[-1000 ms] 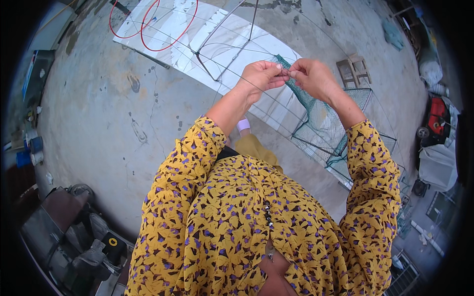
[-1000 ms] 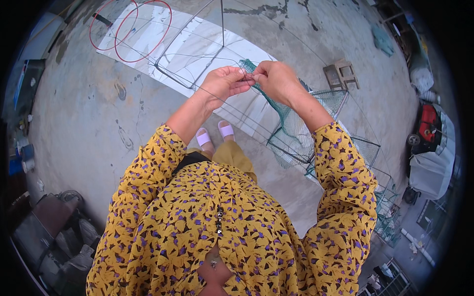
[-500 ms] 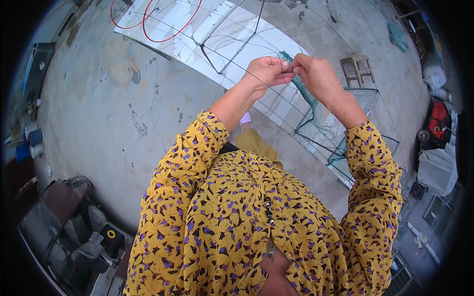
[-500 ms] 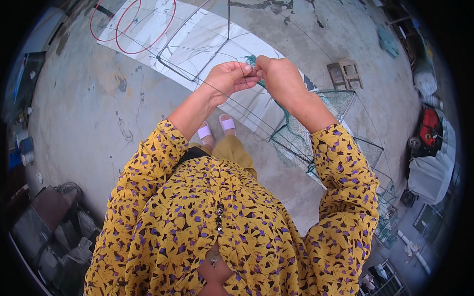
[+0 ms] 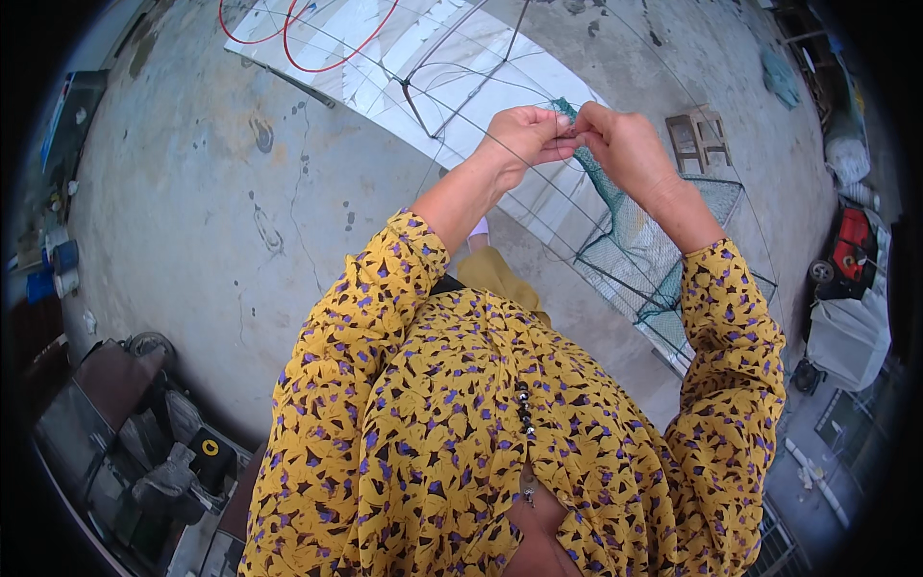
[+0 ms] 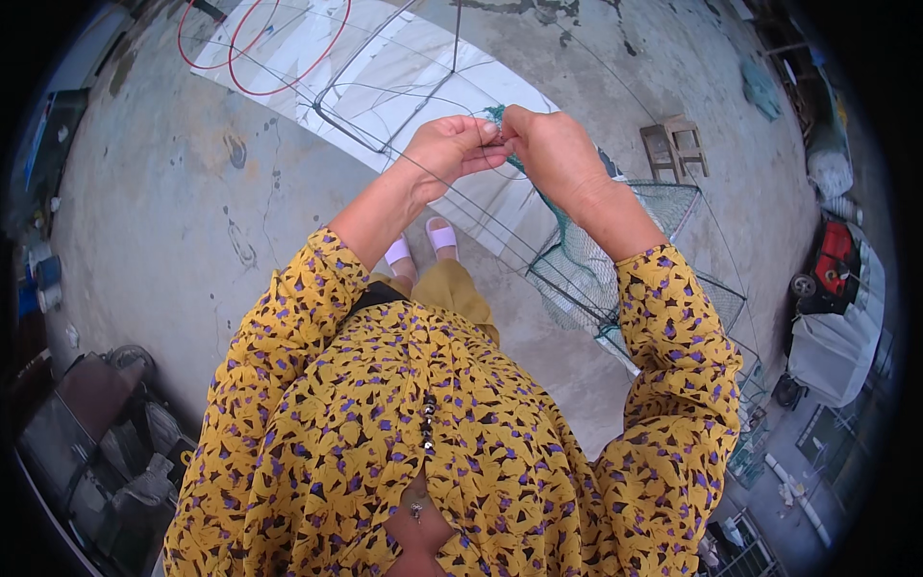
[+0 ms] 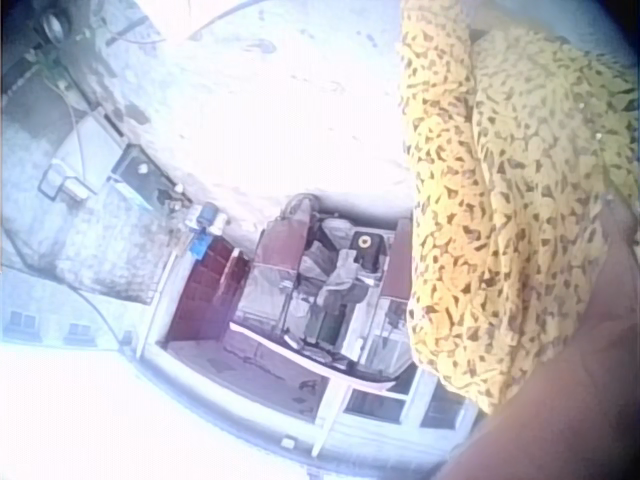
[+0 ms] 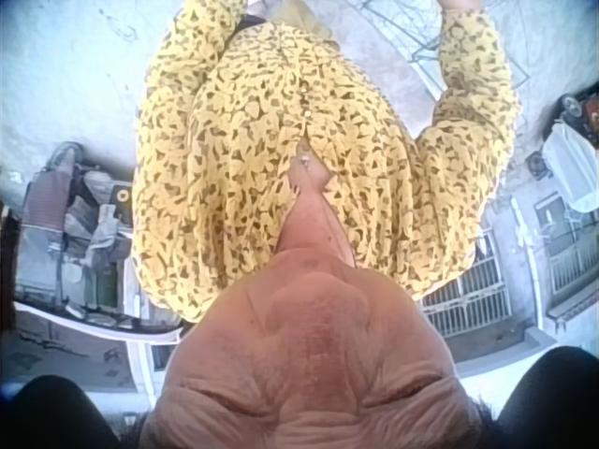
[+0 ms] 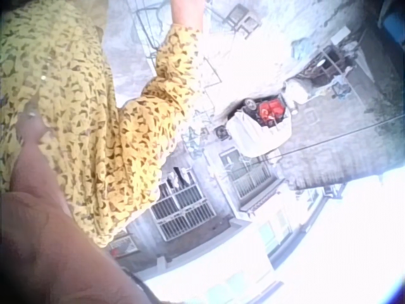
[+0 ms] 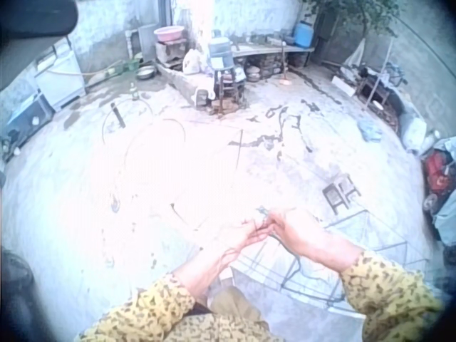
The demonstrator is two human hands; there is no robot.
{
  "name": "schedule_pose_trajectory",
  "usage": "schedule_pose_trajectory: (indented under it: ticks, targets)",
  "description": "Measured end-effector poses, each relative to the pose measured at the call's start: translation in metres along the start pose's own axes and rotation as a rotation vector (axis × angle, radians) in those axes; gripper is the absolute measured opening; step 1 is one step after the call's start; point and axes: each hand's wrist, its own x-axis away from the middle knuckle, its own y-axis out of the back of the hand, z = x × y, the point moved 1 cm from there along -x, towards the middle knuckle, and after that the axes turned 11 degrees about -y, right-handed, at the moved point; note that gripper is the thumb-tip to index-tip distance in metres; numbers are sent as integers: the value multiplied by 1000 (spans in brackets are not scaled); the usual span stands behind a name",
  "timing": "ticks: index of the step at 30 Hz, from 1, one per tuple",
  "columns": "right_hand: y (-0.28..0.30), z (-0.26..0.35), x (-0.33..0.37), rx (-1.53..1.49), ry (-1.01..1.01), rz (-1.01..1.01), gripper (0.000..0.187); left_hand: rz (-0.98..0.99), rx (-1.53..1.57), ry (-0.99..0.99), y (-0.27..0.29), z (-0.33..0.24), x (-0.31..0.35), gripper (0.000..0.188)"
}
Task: The person assembles a mesh fishing trap by threading a thin metal wire through the edges of green netting to provide structure.
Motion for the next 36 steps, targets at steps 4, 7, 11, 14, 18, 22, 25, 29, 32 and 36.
schedule_pose_trajectory:
  ticks: [4, 7, 11, 14, 18, 22, 25, 29, 32, 36]
  targets:
    - [0, 1, -2, 35, -22, 17, 6, 6, 6, -23, 1, 3, -1, 16]
    - [1, 8, -3, 40, -59, 28, 7, -8, 20, -41, -1, 2, 2, 13]
    - [-1, 5, -5, -19, -125, 29, 11, 23, -8, -11, 2, -3, 2, 13]
    - [-3, 7, -6, -90, -169, 58, 16, 59, -117, -60, 6, -10, 3, 11]
    - [-4, 8, -8, -280, -253, 181, 19, 117, -326, -205, 11, -8, 3, 10]
    - [-7, 7, -13, -283, -216, 243, 20, 33, -436, -307, 17, -8, 4, 10]
    - [-8, 10, -16, -253, -298, 295, 19, -78, -410, -352, 19, -8, 4, 12]
    - [-13, 16, -24, 172, -28, -69, 15, -276, -278, -495, 21, -20, 5, 13]
    - [-8, 30, -37, 107, -27, 17, 16, -302, -219, -513, 26, -29, 5, 13]
    - [-14, 23, -58, -150, -177, 208, 15, -335, -143, -487, 23, -25, 8, 19]
